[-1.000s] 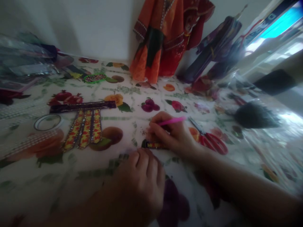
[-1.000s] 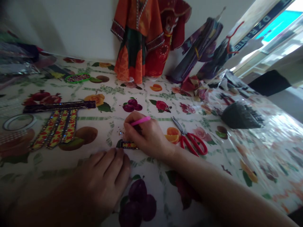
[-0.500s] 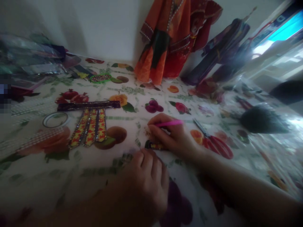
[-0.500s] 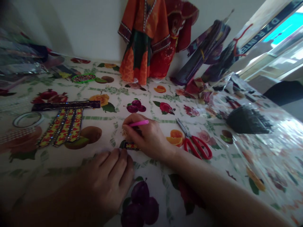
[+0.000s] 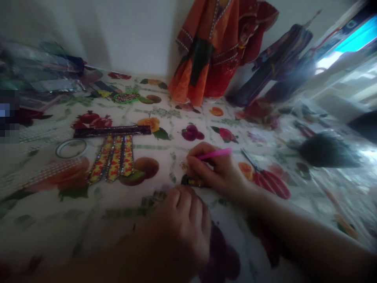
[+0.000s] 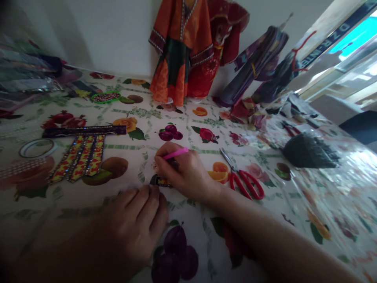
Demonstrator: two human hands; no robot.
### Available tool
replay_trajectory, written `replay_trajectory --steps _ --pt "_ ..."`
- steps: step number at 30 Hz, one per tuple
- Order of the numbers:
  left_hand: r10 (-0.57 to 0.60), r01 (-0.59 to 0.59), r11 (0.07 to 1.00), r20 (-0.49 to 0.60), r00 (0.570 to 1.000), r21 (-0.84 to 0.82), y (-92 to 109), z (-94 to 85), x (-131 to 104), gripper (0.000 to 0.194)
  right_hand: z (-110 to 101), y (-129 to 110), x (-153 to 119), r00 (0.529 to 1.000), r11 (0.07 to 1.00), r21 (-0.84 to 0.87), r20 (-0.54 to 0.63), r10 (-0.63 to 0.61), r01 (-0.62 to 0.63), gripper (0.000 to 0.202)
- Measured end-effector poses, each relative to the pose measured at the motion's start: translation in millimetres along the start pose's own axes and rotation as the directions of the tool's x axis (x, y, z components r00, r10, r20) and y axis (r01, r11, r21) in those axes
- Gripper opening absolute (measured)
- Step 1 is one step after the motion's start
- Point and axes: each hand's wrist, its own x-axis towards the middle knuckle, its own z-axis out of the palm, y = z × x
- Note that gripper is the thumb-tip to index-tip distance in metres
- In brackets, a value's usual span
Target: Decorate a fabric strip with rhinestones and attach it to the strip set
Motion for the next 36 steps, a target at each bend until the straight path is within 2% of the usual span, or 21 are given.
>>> replay_trajectory --steps 2,7,15,20,25,31,36 --pt "0.028 -0.028 1.0 0.026 0.999 -0.006 -2 -2.0 1 0.03 0 0 0 1.0 1.0 0.018 -0.003 0.006 -0.006 0.01" --pt "-0.02 0.02 1.0 -0.012 1.0 -0.018 0 0.5 0 0.03 0 1 0 1.0 1.0 -0.013 -0.01 0.002 -0.002 0.011" --pt "-0.034 0.034 0.999 -0.02 0.999 -0.032 1 1.6 0 0.028 1 -1 2 1.0 0.998 -0.061 -0.004 -0.008 0.008 0.011" --pt "0.043 -0.042 0.998 0.023 0.999 -0.038 -7 -7.4 5 0.023 1 -2 3 0.999 0.993 -0.115 -0.014 -0.03 0.028 0.012" --pt "0.044 -0.042 0.998 0.054 0.998 -0.041 -6 -8.0 4 0.024 1 -3 4 0.999 0.988 -0.151 -0.003 -0.036 0.035 0.011" --pt "-0.015 0.016 0.999 0.03 0.999 -0.033 -3 -3.3 4 0.026 0 -5 6 0.996 0.972 -0.215 0.027 -0.086 0.09 0.009" --pt "0.025 -0.023 0.999 0.066 0.998 -0.029 -7 -10.5 8 0.024 1 -5 5 0.999 0.987 -0.153 0.003 -0.053 0.053 0.011"
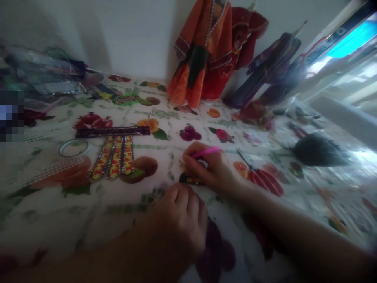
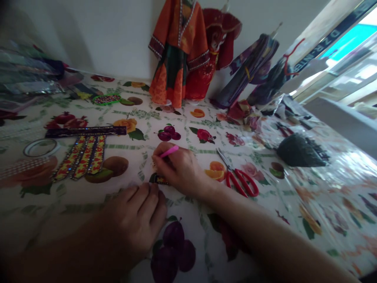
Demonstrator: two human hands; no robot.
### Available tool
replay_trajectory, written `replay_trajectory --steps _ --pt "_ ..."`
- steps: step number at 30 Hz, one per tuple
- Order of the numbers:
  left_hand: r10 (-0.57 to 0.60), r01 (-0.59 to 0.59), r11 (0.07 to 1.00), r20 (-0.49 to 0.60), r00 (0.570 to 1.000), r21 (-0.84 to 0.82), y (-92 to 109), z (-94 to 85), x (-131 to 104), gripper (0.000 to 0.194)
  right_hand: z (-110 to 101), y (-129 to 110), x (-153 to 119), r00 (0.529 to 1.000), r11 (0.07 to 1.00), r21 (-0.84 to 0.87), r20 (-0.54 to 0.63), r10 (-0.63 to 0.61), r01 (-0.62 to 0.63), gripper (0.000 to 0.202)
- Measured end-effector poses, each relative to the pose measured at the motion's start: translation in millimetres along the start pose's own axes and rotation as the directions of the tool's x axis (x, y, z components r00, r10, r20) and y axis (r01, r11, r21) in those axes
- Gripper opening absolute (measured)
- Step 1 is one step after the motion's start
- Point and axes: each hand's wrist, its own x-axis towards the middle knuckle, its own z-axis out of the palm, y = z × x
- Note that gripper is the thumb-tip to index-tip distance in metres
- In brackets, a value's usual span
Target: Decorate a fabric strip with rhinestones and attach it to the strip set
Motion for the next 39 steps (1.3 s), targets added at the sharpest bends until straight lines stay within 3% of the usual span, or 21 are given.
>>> replay_trajectory --steps 5,9,17,22,25,33,39 --pt "0.024 -0.024 1.0 0.003 1.0 -0.008 -2 -0.6 -1 0.024 -3 -3 -1 0.997 0.987 0.144 -0.023 0.076 -0.072 0.013" --pt "0.035 -0.035 0.999 -0.014 0.999 -0.003 -2 -0.1 -3 0.025 -7 -7 -3 0.995 0.984 0.16 -0.033 0.089 -0.083 0.012" --pt "0.066 -0.066 0.998 0.025 0.998 -0.016 -5 -3.9 -2 0.024 -22 -20 -11 0.994 0.986 0.163 -0.109 -0.015 0.033 0.011" --pt "0.075 -0.075 0.997 0.019 0.997 -0.009 -4 -3.3 -4 0.027 -29 -29 -21 1.0 0.984 0.18 -0.018 0.013 -0.01 0.006" --pt "0.058 -0.058 0.998 -0.009 0.998 0.01 -3 -2.2 -4 0.028 -26 -24 -30 1.0 0.985 0.169 0.011 0.02 -0.021 0.005" --pt "0.046 -0.047 0.999 -0.04 0.998 -0.004 0 4.9 -7 0.031 -15 -6 -41 0.996 0.985 0.165 -0.074 0.052 -0.04 0.005" --pt "0.009 -0.012 0.998 -0.056 0.998 -0.055 3 8.7 -8 0.03 -16 -8 -38 0.999 0.994 0.107 -0.029 0.029 -0.026 0.006"
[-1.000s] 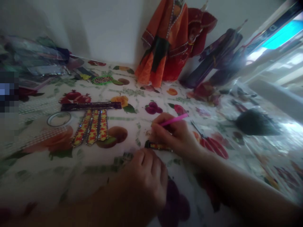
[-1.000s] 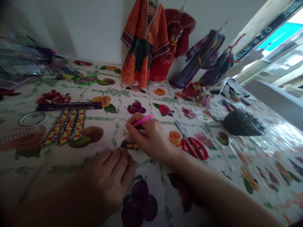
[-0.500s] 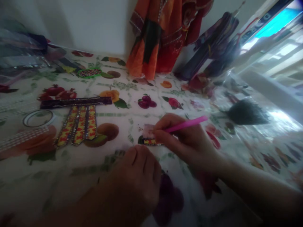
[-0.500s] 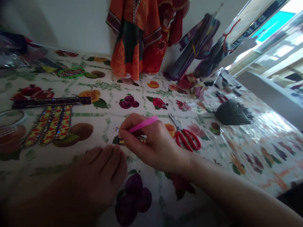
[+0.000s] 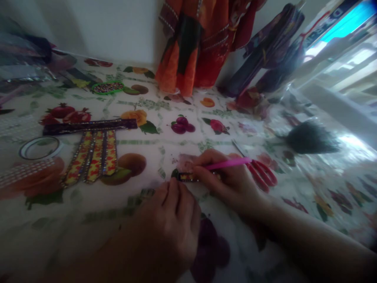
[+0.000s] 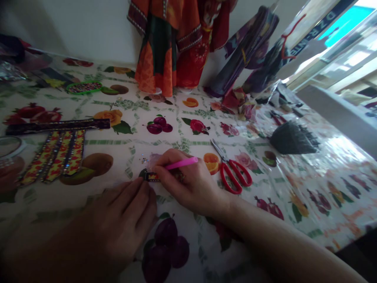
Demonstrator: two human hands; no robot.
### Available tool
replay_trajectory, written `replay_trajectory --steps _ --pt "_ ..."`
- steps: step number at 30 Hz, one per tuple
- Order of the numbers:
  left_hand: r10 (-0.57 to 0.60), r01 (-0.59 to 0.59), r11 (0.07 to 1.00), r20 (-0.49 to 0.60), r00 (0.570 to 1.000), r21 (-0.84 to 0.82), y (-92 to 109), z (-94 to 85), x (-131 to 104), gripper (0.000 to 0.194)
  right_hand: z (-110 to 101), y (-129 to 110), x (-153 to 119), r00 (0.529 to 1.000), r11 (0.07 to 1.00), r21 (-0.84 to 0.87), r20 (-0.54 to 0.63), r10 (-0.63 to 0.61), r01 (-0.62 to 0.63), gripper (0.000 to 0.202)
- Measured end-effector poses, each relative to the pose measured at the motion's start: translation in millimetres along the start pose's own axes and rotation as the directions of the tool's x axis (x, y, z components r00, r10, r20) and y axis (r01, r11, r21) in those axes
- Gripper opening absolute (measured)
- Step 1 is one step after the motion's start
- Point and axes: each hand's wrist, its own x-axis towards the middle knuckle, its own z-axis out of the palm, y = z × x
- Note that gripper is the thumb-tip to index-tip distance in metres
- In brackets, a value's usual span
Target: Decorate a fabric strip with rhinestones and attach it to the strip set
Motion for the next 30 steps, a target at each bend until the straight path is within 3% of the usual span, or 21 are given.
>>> replay_trajectory --steps 22,30 --pt "0.004 -0.004 1.0 -0.023 1.0 -0.022 -1.9 -0.1 2.8 0.027 5.3 2.5 1.5 0.999 0.996 -0.084 0.031 0.023 -0.02 0.01" --pt "-0.007 0.006 0.999 -0.034 0.999 -0.048 -0.8 1.1 1.6 0.026 5.5 2.5 0.2 0.998 0.994 -0.1 0.05 -0.044 0.049 0.008"
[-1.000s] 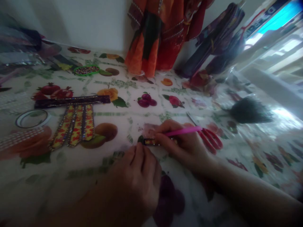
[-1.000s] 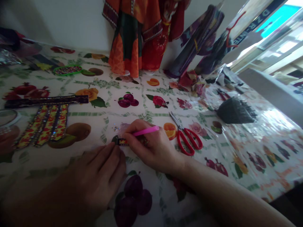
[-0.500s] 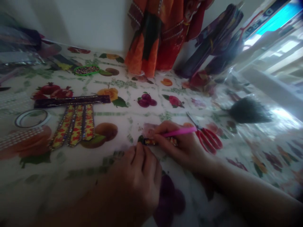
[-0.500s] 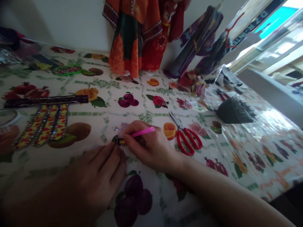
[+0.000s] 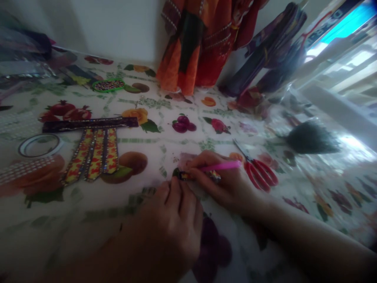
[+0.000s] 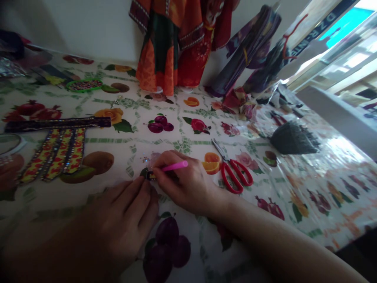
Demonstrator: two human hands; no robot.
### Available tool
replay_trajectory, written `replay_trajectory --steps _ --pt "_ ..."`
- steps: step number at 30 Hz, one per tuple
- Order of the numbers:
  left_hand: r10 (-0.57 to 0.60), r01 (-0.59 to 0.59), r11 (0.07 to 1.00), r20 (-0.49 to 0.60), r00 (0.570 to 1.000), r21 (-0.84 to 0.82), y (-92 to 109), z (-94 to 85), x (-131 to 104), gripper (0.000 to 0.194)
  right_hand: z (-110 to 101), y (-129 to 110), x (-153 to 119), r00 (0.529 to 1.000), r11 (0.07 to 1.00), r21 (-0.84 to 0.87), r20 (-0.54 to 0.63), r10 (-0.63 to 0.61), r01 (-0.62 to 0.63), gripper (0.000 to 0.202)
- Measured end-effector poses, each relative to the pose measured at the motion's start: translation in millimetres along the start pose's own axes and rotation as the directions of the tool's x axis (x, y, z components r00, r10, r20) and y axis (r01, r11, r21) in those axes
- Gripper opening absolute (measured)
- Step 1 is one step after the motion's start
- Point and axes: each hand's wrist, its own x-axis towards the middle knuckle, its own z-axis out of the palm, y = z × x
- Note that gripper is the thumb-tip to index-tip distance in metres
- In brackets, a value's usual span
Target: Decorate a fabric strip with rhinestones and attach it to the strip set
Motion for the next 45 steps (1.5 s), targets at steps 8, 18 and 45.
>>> replay_trajectory --steps 8,18,45 --pt "0.017 -0.017 1.0 0.052 0.999 0.014 -1 -3.5 2 0.027 0 1 2 1.0 1.0 0.026 -0.008 -0.017 0.018 0.006" --pt "0.01 -0.012 0.999 0.076 0.997 0.031 -3 -6.4 2 0.028 -4 0 2 0.982 0.986 0.126 -0.136 0.128 -0.111 0.007" --pt "0.015 -0.019 0.999 0.07 0.997 0.049 -2 -5.9 3 0.026 0 4 24 0.995 0.995 0.018 -0.004 0.1 -0.1 0.006"
